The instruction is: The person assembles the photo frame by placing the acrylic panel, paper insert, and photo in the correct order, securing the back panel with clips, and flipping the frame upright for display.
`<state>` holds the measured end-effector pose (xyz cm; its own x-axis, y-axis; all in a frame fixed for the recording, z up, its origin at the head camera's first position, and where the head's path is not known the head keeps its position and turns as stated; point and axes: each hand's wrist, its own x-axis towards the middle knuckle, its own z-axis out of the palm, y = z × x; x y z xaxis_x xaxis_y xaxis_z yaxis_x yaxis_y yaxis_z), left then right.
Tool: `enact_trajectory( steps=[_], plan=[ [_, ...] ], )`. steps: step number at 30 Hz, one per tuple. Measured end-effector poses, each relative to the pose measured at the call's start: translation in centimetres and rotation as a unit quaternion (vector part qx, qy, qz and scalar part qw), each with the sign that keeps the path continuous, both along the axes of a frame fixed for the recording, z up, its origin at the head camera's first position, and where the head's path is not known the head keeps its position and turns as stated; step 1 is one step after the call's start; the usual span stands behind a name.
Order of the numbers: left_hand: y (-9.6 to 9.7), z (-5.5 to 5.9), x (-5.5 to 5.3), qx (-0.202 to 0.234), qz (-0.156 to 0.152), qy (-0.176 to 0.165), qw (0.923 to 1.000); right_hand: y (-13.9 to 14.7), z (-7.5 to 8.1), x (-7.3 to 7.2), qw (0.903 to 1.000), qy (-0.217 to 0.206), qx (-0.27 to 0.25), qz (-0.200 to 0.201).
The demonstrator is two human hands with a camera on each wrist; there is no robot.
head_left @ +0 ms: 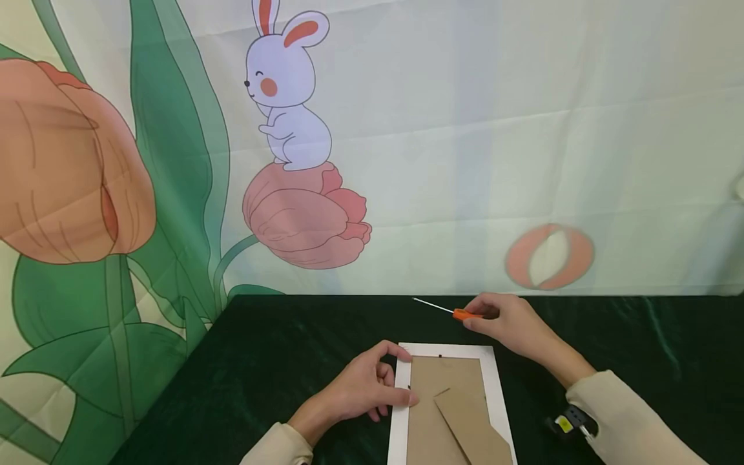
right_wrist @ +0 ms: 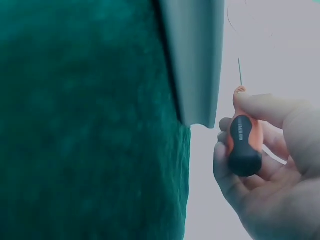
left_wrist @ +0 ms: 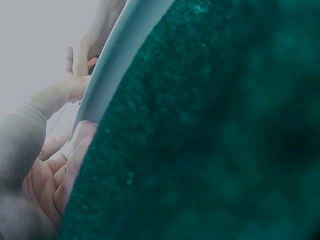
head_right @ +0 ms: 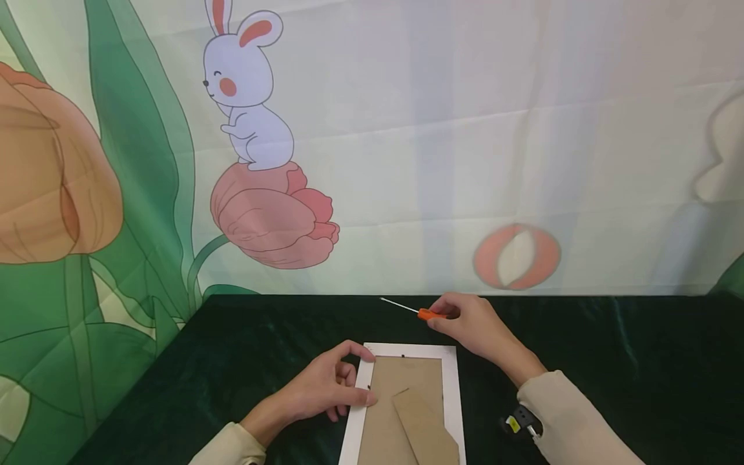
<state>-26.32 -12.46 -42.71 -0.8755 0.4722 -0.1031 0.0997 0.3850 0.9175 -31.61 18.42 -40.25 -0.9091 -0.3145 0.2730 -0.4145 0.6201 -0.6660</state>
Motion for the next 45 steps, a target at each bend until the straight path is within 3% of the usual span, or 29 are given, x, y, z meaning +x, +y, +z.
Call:
enact_trajectory(
  steps=[7, 23, 37, 45],
  plan=[
    [-0.2, -0.1, 0.1, -0.005, 0.007, -0.005, 0.9999, 0.9, 0.4, 1.1, 0.9997, 0.011, 0.017, 0.013],
    [-0.3, -0.2, 0.1, 0.001, 0.003, 0.003, 1.0000, 2.4, 1.6, 3.6, 0.9988, -0.012, 0.026, 0.039],
    [0.1, 0.1, 0.1, -0.002, -0.001, 0.004, 1.0000, 6.5, 0.9, 5.7, 0.9962, -0.056, -0.010, 0.066],
    [0.0, 0.2, 0.1, 0.004, -0.005, -0.001, 1.0000, 8.9, 0.3, 6.9, 0.9967, -0.045, 0.005, 0.067]
  ],
)
